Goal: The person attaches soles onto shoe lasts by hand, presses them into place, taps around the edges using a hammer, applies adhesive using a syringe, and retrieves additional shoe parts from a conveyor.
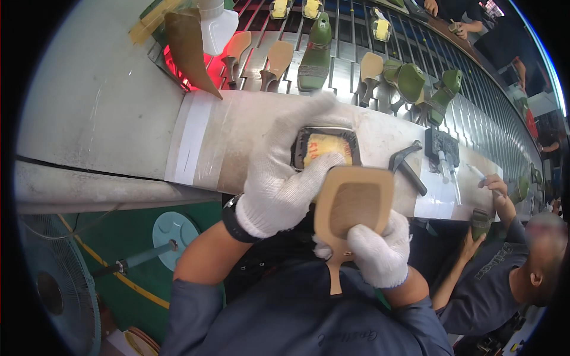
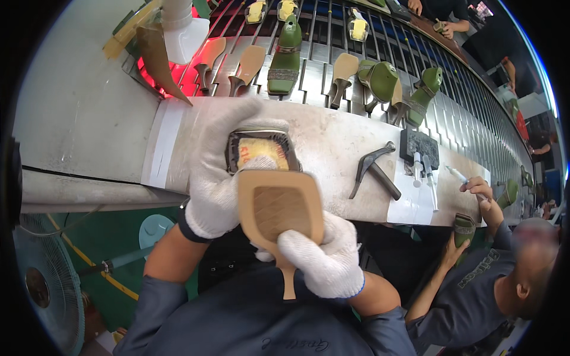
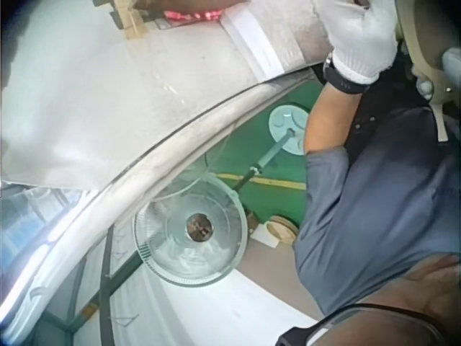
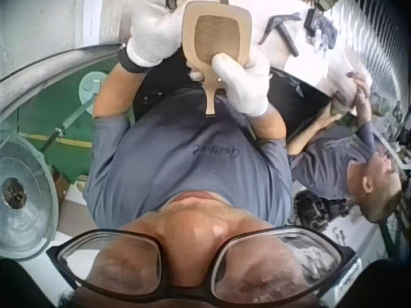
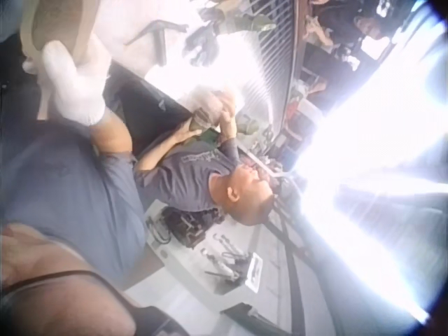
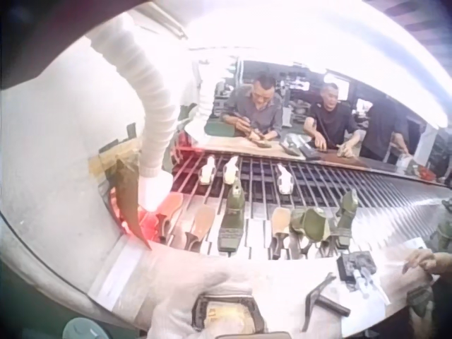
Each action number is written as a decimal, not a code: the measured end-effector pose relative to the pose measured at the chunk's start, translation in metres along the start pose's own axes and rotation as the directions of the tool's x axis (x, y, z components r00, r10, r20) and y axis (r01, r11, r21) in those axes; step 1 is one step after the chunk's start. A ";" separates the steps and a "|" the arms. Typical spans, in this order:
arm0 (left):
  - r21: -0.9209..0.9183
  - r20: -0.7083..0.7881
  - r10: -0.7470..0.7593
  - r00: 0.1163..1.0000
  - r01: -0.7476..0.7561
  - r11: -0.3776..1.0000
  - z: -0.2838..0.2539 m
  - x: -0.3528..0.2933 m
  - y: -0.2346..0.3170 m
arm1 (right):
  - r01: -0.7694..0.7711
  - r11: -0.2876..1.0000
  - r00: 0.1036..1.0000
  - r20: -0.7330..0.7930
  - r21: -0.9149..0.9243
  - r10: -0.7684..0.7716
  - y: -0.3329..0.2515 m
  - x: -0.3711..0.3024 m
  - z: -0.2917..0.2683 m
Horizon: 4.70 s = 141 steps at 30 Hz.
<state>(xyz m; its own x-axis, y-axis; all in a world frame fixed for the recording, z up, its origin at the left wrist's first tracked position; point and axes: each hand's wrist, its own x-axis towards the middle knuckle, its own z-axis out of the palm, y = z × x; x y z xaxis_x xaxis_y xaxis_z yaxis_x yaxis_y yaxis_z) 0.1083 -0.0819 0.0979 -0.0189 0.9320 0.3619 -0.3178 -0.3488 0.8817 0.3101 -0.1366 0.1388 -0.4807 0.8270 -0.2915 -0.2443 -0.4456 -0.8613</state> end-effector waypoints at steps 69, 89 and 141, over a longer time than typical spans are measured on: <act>-0.080 0.157 -0.167 0.973 0.181 0.980 -0.040 0.025 0.004 | -0.083 0.985 0.988 -0.140 -0.150 0.062 -0.026 0.051 0.029; -0.167 0.264 -0.103 0.959 0.151 0.974 -0.049 0.043 -0.009 | 0.023 0.974 0.982 -0.177 -0.223 -0.064 -0.039 0.080 0.013; 0.659 -0.223 0.052 0.973 0.111 0.744 -0.101 -0.019 0.071 | 0.460 0.463 0.886 0.354 -0.757 -0.300 0.019 0.091 0.068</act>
<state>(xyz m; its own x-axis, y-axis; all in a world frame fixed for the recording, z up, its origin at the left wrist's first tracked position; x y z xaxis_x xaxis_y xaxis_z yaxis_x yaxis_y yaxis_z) -0.0100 -0.1141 0.1232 -0.2465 0.9110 0.3305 0.3860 -0.2205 0.8958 0.2045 -0.0931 0.1244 -0.6510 0.7446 0.1474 0.3036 0.4334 -0.8485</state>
